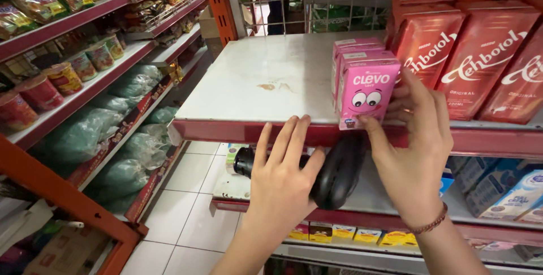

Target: The person picks up various beverage cartons from a cardboard box on the floor, scans each one with a handheld barcode scanner, and places them on a refrigerated shelf. The person handles multiple pink and red cartons one at a time.

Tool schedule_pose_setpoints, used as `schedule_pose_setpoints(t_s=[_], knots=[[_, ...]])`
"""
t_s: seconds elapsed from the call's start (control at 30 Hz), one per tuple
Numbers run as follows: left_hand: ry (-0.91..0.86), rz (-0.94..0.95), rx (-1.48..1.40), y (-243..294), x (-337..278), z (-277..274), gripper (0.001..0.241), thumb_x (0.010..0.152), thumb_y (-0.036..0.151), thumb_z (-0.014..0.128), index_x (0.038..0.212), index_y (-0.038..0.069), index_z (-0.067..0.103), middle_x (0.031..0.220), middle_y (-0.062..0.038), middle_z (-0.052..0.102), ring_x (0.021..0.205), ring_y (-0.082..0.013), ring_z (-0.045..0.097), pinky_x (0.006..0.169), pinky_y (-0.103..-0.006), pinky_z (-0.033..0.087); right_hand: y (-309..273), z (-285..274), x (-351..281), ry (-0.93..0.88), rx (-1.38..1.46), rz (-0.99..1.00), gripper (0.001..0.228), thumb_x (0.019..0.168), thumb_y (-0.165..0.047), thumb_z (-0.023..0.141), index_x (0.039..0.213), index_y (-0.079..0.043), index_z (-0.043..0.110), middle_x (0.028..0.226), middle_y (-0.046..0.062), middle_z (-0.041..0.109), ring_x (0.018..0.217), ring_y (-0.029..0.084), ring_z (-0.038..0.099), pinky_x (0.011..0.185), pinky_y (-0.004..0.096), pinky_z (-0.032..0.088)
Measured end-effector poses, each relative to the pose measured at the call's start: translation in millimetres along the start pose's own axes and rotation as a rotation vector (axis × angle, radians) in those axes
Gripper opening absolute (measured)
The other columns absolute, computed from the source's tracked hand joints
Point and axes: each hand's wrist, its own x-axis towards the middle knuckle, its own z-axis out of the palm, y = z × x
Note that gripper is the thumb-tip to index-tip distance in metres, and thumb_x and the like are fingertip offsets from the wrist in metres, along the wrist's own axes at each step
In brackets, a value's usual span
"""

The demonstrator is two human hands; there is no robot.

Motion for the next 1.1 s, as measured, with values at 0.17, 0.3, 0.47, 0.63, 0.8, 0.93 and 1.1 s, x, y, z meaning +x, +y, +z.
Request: schedule_pose_setpoints(t_s=[0.17,0.3,0.47,0.63,0.8,0.93,1.1], knots=[[-0.003,-0.007,0.013,0.6,0.1,1.0,0.042,0.06,0.014,0.082,0.1,0.005,0.071,0.145,-0.026,0.052,0.139,-0.0399,0.049,0.117,-0.061,0.032,2.4,6.4,-1.4,0.046,-0.045,0.002,0.064,0.09,0.003,0.086,0.146,0.001,0.054,0.118,0.012,0.056,0.092,0.016,0.064,0.086,0.029,0.058],[0.004,-0.01,0.015,1.5,-0.9,2.5,0.04,0.062,0.014,0.082,0.099,0.005,0.07,0.147,-0.026,0.051,0.141,-0.0397,0.048,0.119,-0.0612,0.032,4.8,11.5,-2.3,0.077,-0.08,0.013,0.064,0.089,0.001,0.088,0.143,-0.001,0.054,0.117,0.011,0.053,0.093,0.018,0.061,0.082,0.028,0.058],[-0.015,-0.012,-0.009,1.3,0.4,1.2,0.045,0.057,0.014,0.082,0.1,0.005,0.07,0.147,-0.026,0.05,0.141,-0.0407,0.046,0.118,-0.0622,0.03,5.9,17.7,-4.1,0.107,-0.105,-0.018,0.065,0.087,0.003,0.089,0.142,-0.002,0.055,0.112,0.01,0.053,0.088,0.018,0.057,0.083,0.031,0.054],[-0.049,-0.007,-0.01,1.9,7.0,-6.9,0.047,0.057,0.015,0.083,0.102,0.005,0.071,0.145,-0.026,0.051,0.14,-0.0405,0.046,0.119,-0.0603,0.03,5.9,16.8,-6.6,0.097,-0.03,0.0,0.059,0.088,0.003,0.086,0.138,-0.002,0.054,0.115,0.011,0.051,0.091,0.017,0.058,0.085,0.029,0.055],[-0.073,0.071,0.014,-4.0,-0.7,-21.5,0.049,0.058,0.022,0.08,0.102,0.003,0.072,0.141,-0.027,0.053,0.139,-0.0386,0.049,0.119,-0.062,0.028,1.4,12.2,-27.1,0.134,-0.093,-0.18,0.046,0.094,0.009,0.08,0.133,-0.001,0.057,0.119,0.011,0.051,0.1,0.022,0.058,0.091,0.032,0.052],[-0.01,0.091,0.182,8.9,-56.8,-30.0,0.032,0.082,0.02,0.075,0.111,0.007,0.07,0.145,-0.016,0.057,0.144,-0.0291,0.055,0.125,-0.0555,0.035,-6.3,11.0,-67.4,0.091,0.157,-0.149,0.038,0.096,0.009,0.074,0.129,0.001,0.057,0.124,0.013,0.05,0.105,0.022,0.057,0.092,0.03,0.054],[-0.346,-0.281,-0.163,31.6,-180.2,-22.9,0.044,0.081,0.023,0.076,0.121,0.008,0.073,0.117,-0.011,0.063,0.101,-0.0293,0.069,0.085,-0.0441,0.052,-22.2,16.4,-144.1,-0.133,0.324,-0.043,0.032,0.097,0.009,0.07,0.126,0.002,0.059,0.124,0.013,0.049,0.096,0.019,0.058,0.089,0.028,0.053]])
